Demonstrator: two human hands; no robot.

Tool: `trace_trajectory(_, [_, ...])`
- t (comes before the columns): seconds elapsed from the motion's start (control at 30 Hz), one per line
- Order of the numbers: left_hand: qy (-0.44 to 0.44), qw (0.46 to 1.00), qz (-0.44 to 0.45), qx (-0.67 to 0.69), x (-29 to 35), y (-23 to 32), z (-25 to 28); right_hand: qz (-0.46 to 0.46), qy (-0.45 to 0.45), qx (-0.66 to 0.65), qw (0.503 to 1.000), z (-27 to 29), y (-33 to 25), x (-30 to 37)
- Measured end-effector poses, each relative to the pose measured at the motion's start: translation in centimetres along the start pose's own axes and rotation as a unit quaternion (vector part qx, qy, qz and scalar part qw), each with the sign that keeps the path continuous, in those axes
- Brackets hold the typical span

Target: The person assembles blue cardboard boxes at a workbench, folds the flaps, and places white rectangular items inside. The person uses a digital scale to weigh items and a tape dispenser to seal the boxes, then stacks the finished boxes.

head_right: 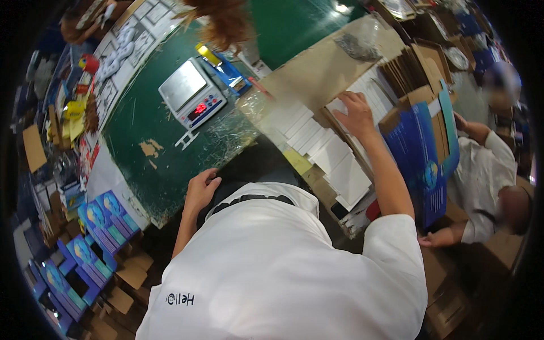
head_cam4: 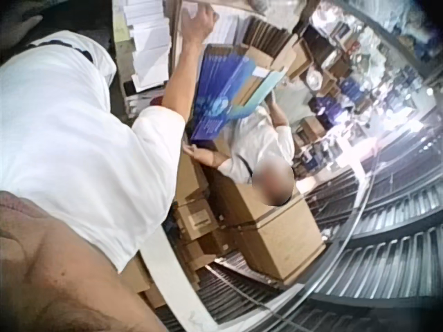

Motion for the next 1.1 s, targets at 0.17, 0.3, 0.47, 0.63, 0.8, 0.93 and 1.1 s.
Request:
trace_trajectory(0.17, [0.003, 1.0, 0.029, 0.011, 0.1, -0.1, 0.4, 0.033, 0.043, 0.042, 0.998, -0.2, -1.0, 1.4])
trace_trajectory(0.3, [0.002, 0.999, 0.029, 0.021, 0.0, 0.0, 0.4, -0.109, -0.014, 0.07, 0.991, -1.2, -1.4, 3.8])
trace_trajectory(0.47, [-0.004, 0.999, 0.033, 0.029, -1.2, -0.2, 0.4, -0.055, -0.008, 0.03, 0.998, -1.9, -1.0, 3.9])
trace_trajectory(0.63, [0.021, 0.999, 0.018, 0.037, -2.0, -1.3, 0.9, -0.079, 0.095, -0.049, 0.991, 0.4, -1.3, 2.4])
trace_trajectory(0.8, [-0.016, 0.976, 0.03, 0.216, -2.7, -0.2, 2.6, -0.179, 0.058, -0.352, 0.917, 1.4, -7.9, 0.3])
trace_trajectory(0.93, [-0.121, 0.901, -0.04, 0.415, -3.3, 4.8, 3.3, -0.108, -0.05, -0.445, 0.888, -5.3, -20.6, -0.7])
trace_trajectory(1.1, [-0.005, 0.865, -0.034, 0.501, -4.8, 6.7, 5.2, -0.209, -0.036, -0.521, 0.827, -12.2, -30.2, -2.2])
Point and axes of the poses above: each hand's wrist, its own x-axis away from the middle knuckle, its own z-axis out of the back of the hand, y = z × x, the point moved 2 cm from there along -x, towards the middle knuckle, and after that the axes turned 8 degrees about -x, right-handed, at the moved point
